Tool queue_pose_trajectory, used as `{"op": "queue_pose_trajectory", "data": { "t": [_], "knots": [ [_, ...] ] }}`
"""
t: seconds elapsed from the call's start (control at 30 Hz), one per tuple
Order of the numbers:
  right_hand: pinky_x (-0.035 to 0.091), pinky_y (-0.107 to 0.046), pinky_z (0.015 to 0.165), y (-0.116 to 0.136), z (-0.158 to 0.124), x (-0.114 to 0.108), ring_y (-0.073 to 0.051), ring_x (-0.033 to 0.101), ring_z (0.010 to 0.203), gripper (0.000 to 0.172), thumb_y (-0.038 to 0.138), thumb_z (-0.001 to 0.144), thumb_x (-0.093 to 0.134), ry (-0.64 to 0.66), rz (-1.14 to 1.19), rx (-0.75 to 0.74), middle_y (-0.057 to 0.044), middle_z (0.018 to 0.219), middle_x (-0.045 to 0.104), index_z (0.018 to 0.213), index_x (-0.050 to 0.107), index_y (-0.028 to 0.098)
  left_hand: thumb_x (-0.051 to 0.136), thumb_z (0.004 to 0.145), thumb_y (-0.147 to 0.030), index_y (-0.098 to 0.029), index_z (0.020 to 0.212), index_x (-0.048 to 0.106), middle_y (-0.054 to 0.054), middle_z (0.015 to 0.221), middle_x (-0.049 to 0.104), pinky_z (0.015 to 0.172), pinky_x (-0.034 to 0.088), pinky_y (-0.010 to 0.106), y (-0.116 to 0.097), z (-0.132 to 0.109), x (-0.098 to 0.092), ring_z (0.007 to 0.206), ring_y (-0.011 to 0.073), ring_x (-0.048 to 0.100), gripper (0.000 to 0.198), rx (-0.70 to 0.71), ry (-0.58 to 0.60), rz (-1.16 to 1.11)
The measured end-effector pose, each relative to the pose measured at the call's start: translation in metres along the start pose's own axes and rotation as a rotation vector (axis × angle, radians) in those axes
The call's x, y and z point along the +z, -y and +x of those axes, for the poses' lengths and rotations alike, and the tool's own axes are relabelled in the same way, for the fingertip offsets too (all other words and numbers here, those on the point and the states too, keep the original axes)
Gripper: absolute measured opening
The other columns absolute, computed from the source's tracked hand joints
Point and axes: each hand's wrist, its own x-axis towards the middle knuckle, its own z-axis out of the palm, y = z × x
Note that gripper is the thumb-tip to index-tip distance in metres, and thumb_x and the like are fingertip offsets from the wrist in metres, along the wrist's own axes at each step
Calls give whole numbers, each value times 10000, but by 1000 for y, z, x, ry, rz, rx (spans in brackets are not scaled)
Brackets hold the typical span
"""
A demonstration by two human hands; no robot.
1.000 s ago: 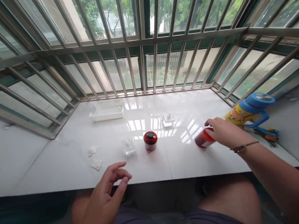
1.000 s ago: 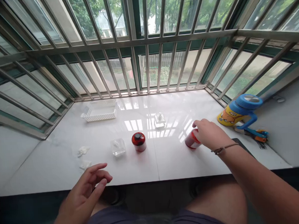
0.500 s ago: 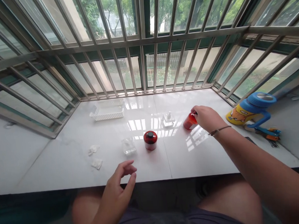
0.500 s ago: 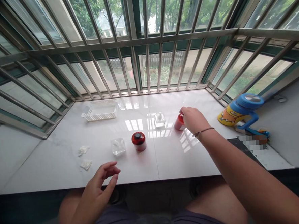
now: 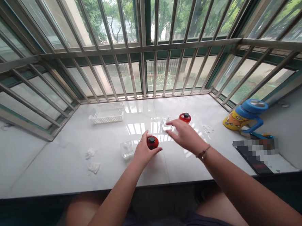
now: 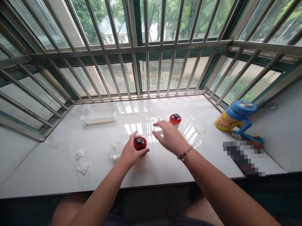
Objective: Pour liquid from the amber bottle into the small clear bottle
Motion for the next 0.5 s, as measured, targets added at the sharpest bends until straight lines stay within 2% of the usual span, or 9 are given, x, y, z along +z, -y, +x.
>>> {"op": "queue_pose_trajectory", "data": {
  "t": [0.1,0.17,0.23,0.4,0.5],
  "knots": [
    [591,-496,1068,30,-37,27,-308,707,1236,483,360,954,770,20,222,-2,-99,1323,734,1408,630,272,930,722,-307,-263,1502,497,92,1354,717,1078,555,481,4,-14,33,1223,321,708,893,52,38,-57],
    [607,-514,1047,41,-57,44,-312,718,1201,570,331,884,845,-9,311,54,-82,1283,740,1408,623,299,860,766,-261,-258,1403,569,90,1306,727,1042,567,473,6,-28,51,1186,312,716,700,105,31,-74],
    [620,-526,1033,45,-71,58,-309,725,1164,576,302,852,875,-75,372,118,-71,1251,736,1373,632,311,792,822,-242,-256,1347,599,90,1280,730,1030,570,475,8,-40,62,1173,302,717,560,125,2,-79],
    [602,-591,1093,45,-86,73,-334,677,1273,439,269,878,853,-337,409,154,-101,1335,666,1267,656,316,826,786,-226,-251,1320,598,89,1289,719,1028,570,466,8,-47,63,1160,292,715,581,135,0,-81],
    [595,-623,1110,41,-89,80,-345,645,1331,375,260,884,853,-409,415,129,-105,1300,657,1202,660,314,836,793,-247,-238,1308,598,101,1285,720,1020,570,464,7,-45,60,1154,294,714,568,147,-5,-92]
  ]
}}
